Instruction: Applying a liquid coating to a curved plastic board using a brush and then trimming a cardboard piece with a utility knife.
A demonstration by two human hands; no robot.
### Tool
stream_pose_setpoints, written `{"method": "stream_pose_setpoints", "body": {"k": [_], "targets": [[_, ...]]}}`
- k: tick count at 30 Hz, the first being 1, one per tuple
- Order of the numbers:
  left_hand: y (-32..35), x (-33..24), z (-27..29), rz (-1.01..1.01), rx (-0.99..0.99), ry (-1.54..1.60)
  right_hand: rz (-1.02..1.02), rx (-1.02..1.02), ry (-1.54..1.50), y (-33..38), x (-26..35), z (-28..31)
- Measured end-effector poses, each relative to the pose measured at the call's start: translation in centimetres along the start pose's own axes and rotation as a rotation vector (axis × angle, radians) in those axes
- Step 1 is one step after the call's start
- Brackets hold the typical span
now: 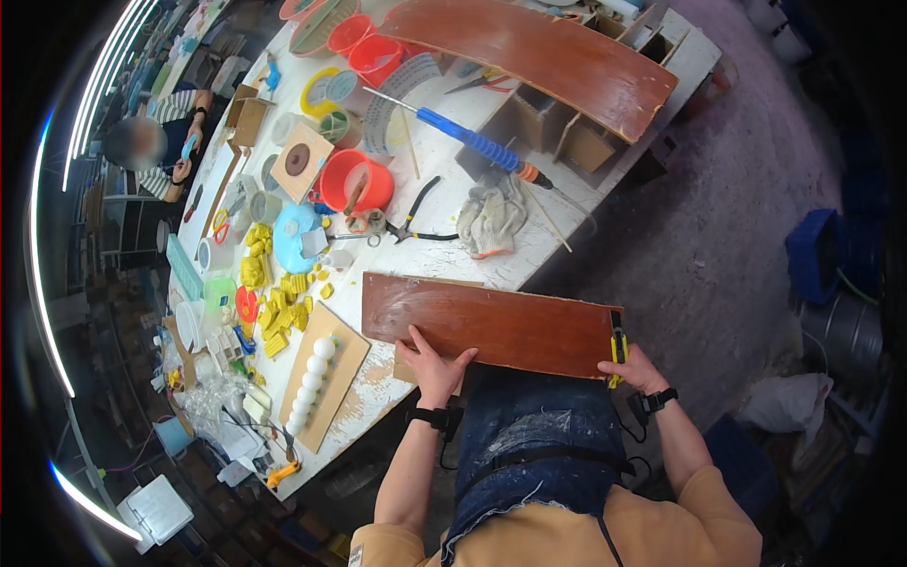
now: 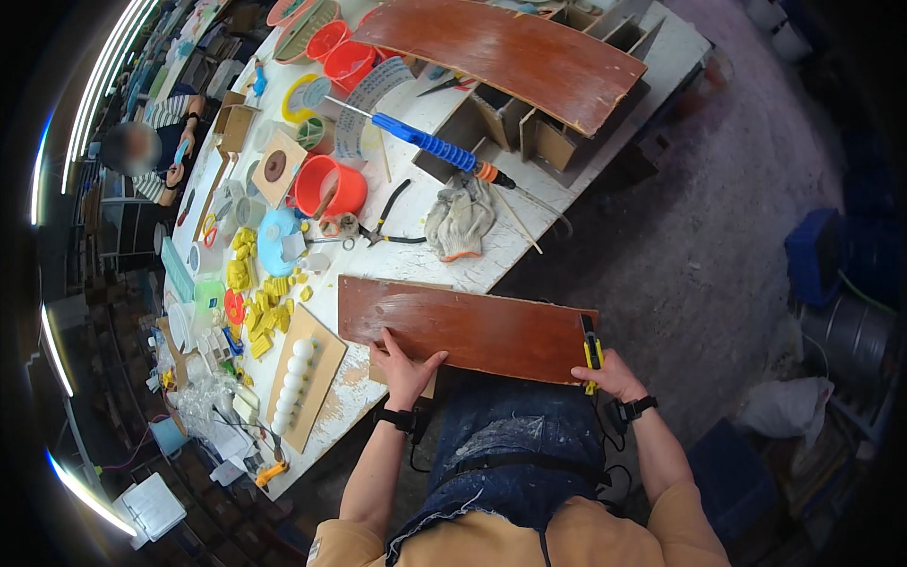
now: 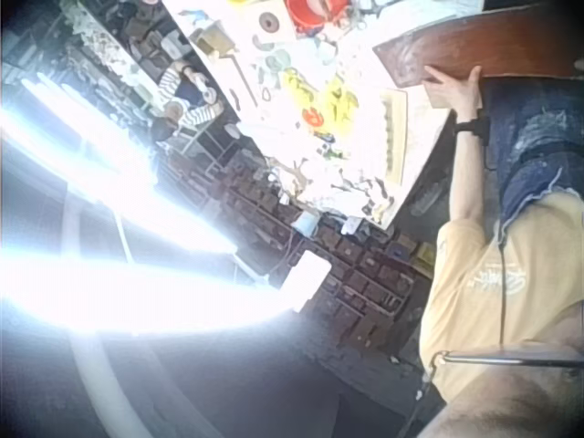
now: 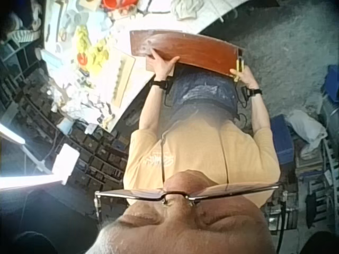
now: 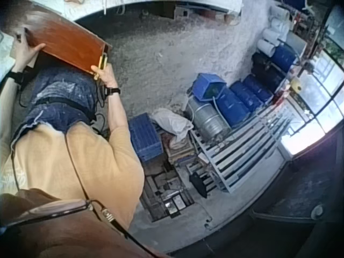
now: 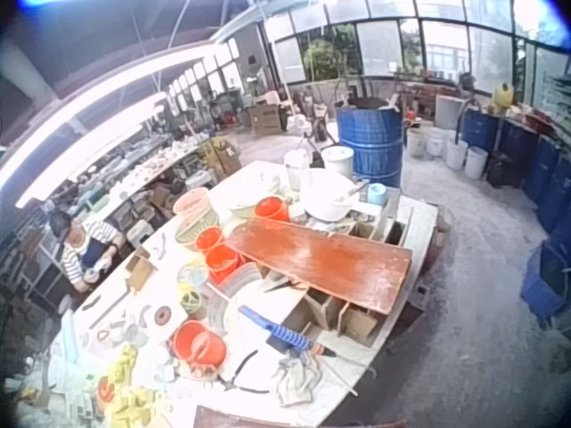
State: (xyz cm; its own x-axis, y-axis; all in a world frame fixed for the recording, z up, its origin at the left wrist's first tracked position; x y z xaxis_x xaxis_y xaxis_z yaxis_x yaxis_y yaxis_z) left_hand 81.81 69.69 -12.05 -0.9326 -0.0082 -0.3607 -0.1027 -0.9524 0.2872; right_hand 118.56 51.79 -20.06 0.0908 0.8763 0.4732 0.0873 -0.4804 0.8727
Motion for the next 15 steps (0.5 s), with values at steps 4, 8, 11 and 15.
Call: {"method": "stream_pose_setpoints", "body": {"k": [4,8,11,15], "targets": [[0.0,0.0,0.0,-0.003,-0.004,0.000,-0.028,0.011,0.008,0.1,0.3,-0.1],[-0.2,-0.3,-0.2,0.010,0.005,0.008,0.008,0.016,0.007,-0.2,0.2,0.0],[-0.4,-0.3,-0.3,0.012,0.029,0.011,-0.098,0.032,0.095,0.1,-0.7,0.4],[-0.4,0.2,0.0,0.053,0.041,-0.050,-0.037,-0.091,-0.152,3.4,2.7,3.1]]}}
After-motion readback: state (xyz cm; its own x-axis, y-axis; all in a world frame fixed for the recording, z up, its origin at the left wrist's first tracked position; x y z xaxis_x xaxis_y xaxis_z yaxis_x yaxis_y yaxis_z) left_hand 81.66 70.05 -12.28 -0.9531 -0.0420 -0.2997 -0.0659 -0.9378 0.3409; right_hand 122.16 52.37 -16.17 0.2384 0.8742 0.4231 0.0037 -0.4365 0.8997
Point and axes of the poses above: each hand's wrist, its own y-axis away from the middle knuckle, its own z-axis out of the back of the hand, x = y × z, the point moved 8 cm from there along -y, towards the middle knuckle, and after that the axes turned 13 degrees about -z, right-handed, at the moved point
